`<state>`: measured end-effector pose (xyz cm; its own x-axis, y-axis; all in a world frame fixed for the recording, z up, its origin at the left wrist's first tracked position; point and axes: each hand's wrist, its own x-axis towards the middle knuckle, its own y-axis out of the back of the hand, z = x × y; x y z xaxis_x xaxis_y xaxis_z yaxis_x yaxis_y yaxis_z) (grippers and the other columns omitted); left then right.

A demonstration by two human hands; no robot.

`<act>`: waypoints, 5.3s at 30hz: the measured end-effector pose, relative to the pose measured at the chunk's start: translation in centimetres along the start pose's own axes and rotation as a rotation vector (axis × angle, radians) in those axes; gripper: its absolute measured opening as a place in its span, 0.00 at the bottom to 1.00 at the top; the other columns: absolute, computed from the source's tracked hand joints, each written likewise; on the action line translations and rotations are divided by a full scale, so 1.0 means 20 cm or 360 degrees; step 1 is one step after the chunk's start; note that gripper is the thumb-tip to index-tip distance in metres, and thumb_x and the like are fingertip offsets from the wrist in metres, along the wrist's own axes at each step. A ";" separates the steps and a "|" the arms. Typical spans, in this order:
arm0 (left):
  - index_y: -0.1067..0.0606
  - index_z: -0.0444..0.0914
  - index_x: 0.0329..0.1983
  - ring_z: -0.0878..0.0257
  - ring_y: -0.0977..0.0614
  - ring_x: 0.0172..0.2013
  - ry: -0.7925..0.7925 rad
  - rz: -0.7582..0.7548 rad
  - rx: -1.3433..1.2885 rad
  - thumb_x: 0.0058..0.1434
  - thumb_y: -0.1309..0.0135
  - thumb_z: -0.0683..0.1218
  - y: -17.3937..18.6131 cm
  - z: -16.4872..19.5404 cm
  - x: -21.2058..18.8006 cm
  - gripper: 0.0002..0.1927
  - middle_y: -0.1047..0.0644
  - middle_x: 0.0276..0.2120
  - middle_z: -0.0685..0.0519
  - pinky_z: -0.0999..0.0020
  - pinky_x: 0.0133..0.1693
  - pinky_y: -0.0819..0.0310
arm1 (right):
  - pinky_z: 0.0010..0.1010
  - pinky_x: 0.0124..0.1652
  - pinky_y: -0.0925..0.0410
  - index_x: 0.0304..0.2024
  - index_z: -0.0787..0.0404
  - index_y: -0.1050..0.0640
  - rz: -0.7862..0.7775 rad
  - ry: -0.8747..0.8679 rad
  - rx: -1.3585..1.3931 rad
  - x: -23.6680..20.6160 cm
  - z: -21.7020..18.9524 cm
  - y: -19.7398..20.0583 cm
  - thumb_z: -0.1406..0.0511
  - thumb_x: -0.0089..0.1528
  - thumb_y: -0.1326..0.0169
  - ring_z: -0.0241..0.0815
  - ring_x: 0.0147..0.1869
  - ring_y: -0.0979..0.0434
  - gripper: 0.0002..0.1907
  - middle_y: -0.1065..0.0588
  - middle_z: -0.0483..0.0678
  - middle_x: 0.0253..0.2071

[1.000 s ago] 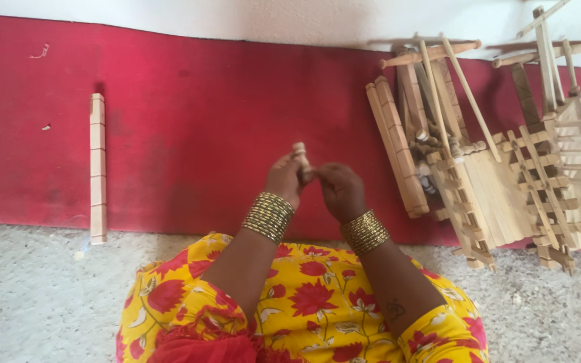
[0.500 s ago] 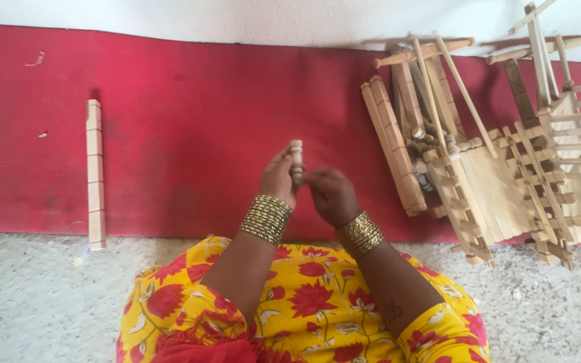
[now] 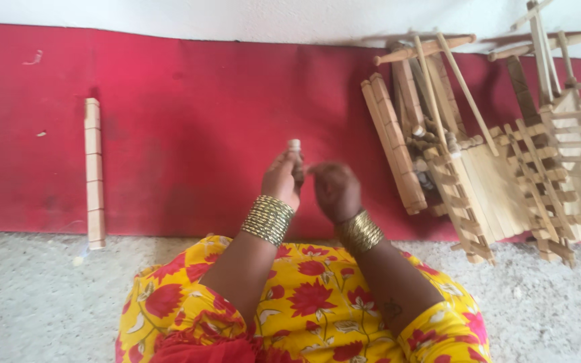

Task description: The person sits on the floor and assembles small wooden components. They hold and turn a long rectangular wooden bar, then pick up small turned wooden spindles and twist and fit them together by hand, placing finished pieces on the mat beside them.

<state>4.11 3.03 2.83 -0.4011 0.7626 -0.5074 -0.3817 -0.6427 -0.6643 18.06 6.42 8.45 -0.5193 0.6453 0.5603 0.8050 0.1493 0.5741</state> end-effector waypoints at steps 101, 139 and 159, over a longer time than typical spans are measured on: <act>0.25 0.39 0.45 0.69 0.27 0.29 -0.0050 0.0043 0.0109 0.72 0.58 0.48 -0.08 0.01 0.03 0.12 0.24 0.31 0.58 0.71 0.35 0.28 | 0.38 0.41 0.26 0.40 0.61 0.16 -0.0194 0.0249 0.0002 0.01 -0.03 -0.02 0.70 0.60 0.41 0.46 0.41 0.20 0.06 0.20 0.51 0.38; 0.22 0.36 0.46 0.71 0.29 0.22 0.0055 -0.0034 0.0455 0.70 0.56 0.43 -0.13 -0.03 0.02 0.12 0.28 0.24 0.58 0.75 0.25 0.35 | 0.34 0.37 0.24 0.42 0.62 0.16 -0.0088 0.0061 -0.0162 0.07 0.10 0.00 0.71 0.66 0.43 0.45 0.39 0.17 0.06 0.19 0.52 0.38; 0.25 0.35 0.40 0.70 0.29 0.24 0.0049 0.0031 0.0374 0.72 0.58 0.45 -0.12 -0.04 0.02 0.11 0.28 0.26 0.57 0.74 0.27 0.32 | 0.37 0.39 0.25 0.39 0.59 0.15 -0.0202 0.0013 -0.0211 0.07 0.09 0.02 0.73 0.63 0.45 0.47 0.40 0.18 0.09 0.20 0.50 0.39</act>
<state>5.47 5.01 3.80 -0.3858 0.7496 -0.5378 -0.5591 -0.6537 -0.5100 18.23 8.71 8.34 -0.6170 0.6215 0.4827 0.6883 0.1288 0.7139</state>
